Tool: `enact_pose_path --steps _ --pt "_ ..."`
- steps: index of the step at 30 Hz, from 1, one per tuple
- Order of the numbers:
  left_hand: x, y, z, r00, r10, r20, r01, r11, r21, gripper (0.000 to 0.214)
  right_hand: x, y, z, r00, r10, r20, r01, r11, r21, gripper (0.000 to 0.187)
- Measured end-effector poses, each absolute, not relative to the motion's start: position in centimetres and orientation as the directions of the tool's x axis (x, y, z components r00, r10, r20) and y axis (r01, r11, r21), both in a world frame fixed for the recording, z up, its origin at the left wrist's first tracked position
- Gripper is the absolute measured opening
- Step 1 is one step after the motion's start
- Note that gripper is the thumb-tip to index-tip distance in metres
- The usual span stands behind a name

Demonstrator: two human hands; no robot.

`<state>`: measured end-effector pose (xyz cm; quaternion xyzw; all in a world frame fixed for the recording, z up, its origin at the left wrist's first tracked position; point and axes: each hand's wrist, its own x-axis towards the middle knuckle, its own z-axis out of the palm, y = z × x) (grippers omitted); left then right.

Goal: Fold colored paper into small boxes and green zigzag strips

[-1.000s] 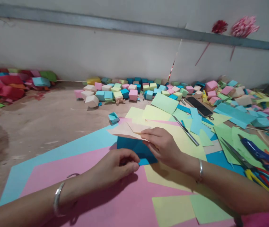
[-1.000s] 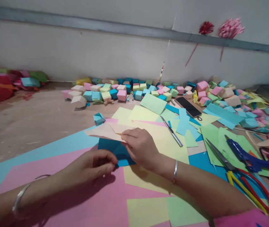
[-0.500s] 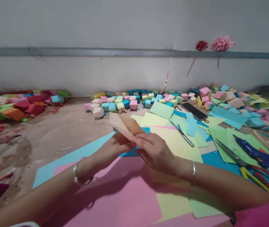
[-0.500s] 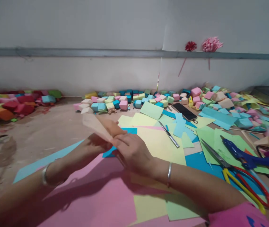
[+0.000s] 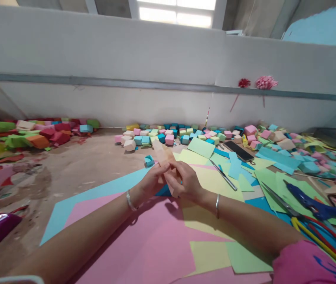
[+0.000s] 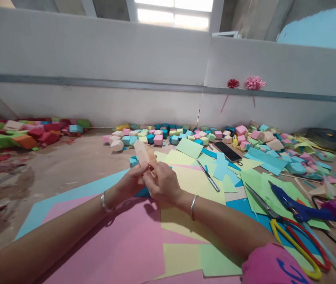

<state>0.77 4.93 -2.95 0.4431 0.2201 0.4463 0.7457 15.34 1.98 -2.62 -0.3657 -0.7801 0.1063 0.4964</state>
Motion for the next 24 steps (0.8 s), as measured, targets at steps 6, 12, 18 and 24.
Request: enact_pose_path --steps 6,12,18,24 --pt "0.1 5.4 -3.4 0.532 0.846 -0.030 -0.529 0.360 0.769 0.025 16.5 3.1 -2.5 -0.068 0.679 0.731 0.391 0.692 -0.607 0.010" --pt "1.1 4.6 -4.5 0.583 0.808 -0.086 -0.474 0.424 0.772 0.037 16.5 4.7 -3.5 -0.025 0.846 0.533 0.331 0.510 -0.794 0.011" --pt "1.6 4.5 -5.1 0.560 0.823 -0.093 -0.394 0.363 0.844 0.050 16.3 4.9 -4.3 0.016 0.945 0.328 0.147 0.322 -0.935 0.020" --pt "2.2 3.1 -4.0 0.378 0.918 0.120 -0.299 -0.002 0.954 0.043 16.6 5.1 -4.7 0.146 0.867 0.476 0.191 0.448 -0.874 0.022"
